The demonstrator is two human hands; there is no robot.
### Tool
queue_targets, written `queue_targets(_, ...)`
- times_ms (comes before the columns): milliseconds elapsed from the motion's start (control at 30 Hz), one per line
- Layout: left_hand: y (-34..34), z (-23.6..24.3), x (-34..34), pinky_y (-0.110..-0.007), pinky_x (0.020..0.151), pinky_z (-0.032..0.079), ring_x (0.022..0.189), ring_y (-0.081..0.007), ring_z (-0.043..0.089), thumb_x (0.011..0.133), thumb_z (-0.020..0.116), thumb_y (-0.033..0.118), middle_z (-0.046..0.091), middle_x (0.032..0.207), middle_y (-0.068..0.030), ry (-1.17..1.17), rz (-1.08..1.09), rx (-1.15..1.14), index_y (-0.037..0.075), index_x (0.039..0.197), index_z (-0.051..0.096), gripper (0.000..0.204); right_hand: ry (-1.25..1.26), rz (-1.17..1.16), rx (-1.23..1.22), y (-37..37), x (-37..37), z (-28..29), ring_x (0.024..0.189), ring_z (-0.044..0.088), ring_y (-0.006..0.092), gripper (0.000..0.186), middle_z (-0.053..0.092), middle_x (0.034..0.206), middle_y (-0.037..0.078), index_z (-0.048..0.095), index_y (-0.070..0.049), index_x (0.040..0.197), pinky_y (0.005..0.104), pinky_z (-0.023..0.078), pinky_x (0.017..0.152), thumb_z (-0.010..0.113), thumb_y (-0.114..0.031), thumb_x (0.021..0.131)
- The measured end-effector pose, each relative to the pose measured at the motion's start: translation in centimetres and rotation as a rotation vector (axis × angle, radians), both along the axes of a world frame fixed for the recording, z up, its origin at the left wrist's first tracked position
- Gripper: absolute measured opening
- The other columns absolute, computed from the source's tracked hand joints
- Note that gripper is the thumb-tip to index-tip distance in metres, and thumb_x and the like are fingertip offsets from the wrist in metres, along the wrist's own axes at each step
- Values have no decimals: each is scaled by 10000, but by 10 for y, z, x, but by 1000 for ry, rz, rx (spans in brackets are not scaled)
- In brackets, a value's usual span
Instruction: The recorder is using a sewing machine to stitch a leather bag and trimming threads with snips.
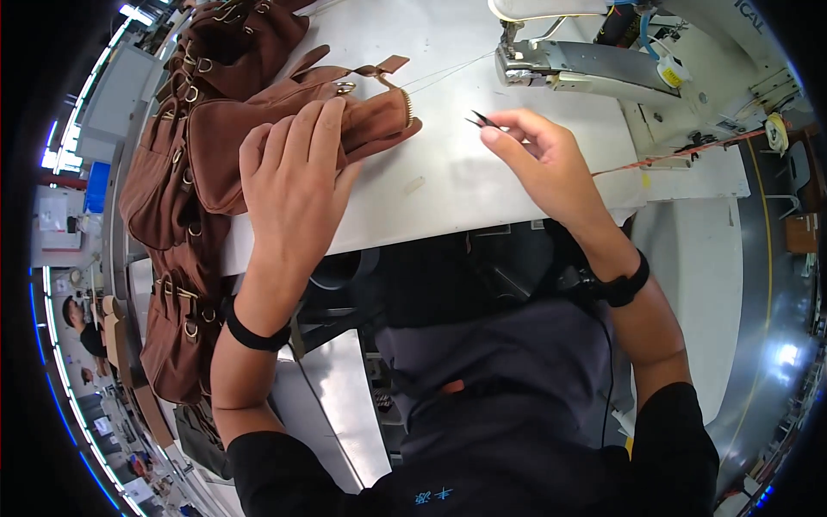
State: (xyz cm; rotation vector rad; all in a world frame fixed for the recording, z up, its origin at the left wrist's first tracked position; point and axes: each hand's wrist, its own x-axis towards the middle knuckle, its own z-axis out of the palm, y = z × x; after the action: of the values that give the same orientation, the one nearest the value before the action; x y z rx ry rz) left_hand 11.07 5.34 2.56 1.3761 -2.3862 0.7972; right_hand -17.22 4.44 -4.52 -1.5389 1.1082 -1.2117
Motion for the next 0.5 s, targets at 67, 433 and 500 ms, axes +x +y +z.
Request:
queue_targets(67, 4, 1, 0, -411, 1044, 399, 1161, -246, 614, 776, 848, 299, 657, 1300, -62, 36, 17, -4, 105, 1367, 591, 672, 2, 6, 58, -6, 21, 11, 740, 519, 31, 288, 646, 834, -14, 718, 12, 1097, 219, 419, 649, 706, -258, 995)
queue_targets(433, 1, 0, 2, -391, 943, 459, 1109, -244, 632, 742, 861, 262, 671, 1244, -59, 83, -4, -29, 82, 1326, 609, 661, -128, 49, 45, -37, 58, 31, 685, 444, 5, 265, 572, 763, -72, 734, 3, 985, 191, 354, 597, 654, -246, 1030)
queue_targets(500, 3, -1, 6, -393, 953, 462, 1135, -257, 632, 770, 855, 270, 670, 1273, -73, 93, 21, -12, 86, 1348, 603, 656, -97, 43, 54, -33, 56, 29, 687, 451, 7, 267, 571, 760, -69, 730, 1, 991, 191, 360, 601, 643, -247, 1036)
